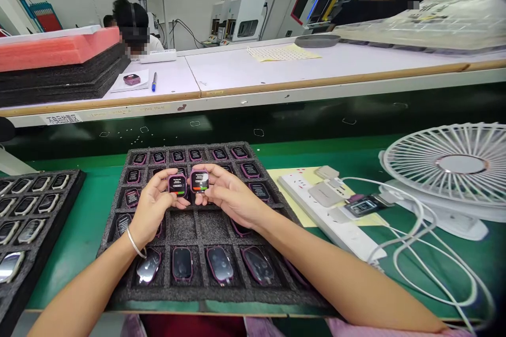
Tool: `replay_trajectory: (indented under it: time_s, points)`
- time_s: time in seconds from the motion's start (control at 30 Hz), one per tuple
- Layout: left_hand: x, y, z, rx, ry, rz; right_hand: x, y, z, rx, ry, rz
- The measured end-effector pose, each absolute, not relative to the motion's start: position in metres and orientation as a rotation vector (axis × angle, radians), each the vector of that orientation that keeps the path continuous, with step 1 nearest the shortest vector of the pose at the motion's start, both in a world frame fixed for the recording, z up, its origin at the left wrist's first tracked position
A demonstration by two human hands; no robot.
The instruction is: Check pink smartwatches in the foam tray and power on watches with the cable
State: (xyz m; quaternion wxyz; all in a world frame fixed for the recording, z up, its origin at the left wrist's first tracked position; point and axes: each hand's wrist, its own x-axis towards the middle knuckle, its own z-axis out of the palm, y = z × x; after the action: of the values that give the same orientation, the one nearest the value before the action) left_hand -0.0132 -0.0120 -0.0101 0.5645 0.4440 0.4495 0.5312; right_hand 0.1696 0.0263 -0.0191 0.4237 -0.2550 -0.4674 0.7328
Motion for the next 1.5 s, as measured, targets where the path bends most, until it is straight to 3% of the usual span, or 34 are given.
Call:
replay_trajectory:
  time_s: [1.5]
  points:
    - [-0.0111,-0.0132,-0.0158,1.1,1.07,1.276,0.17,0.0276,-0.0223,-0.625,-1.177,1.836]
